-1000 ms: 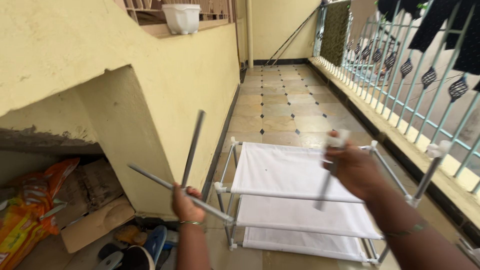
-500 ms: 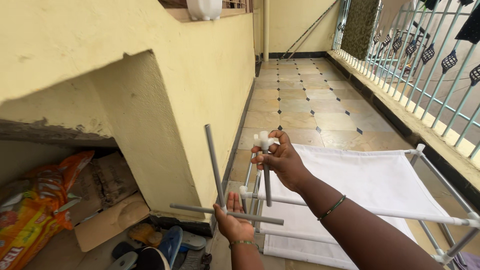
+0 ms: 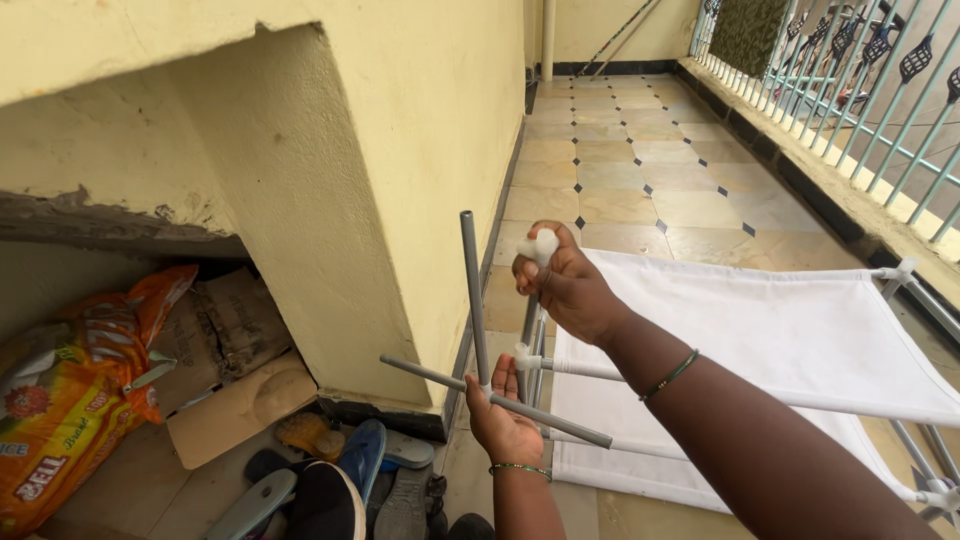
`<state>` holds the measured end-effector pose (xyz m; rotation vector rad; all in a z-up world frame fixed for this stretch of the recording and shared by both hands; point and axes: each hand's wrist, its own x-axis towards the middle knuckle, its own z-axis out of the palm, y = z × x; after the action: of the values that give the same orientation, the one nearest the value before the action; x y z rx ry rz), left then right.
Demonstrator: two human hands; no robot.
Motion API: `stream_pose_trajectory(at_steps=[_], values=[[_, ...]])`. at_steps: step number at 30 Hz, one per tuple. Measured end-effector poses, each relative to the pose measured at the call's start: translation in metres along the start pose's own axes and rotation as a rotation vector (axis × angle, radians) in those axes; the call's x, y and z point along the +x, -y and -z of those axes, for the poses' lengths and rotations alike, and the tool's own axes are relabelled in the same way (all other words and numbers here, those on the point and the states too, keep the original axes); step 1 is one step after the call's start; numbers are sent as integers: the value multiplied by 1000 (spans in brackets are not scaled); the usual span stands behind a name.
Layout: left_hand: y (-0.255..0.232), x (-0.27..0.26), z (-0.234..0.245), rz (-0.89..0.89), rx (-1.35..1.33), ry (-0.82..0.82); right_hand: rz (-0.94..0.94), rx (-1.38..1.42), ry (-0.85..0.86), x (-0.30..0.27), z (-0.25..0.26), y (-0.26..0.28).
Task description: The person assembles a fabric storage rack by connecting metal poles into plastic joint connectors and attaching fabric shelf panels by hand.
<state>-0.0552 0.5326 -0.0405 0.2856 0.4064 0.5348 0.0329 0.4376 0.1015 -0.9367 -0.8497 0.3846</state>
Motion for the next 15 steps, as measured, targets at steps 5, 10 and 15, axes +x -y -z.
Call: stream_pose_trajectory(at_steps=[5,10,15], values=[[-4,-5,-4,27,30,-28,107,9,-52,11,-2,11],[-1,-4,-3,21,32,-7,94,-123,-84,12,-13,-3],[-3,-6,-2,27,74,6,126,-156,-117,10,-14,-11]])
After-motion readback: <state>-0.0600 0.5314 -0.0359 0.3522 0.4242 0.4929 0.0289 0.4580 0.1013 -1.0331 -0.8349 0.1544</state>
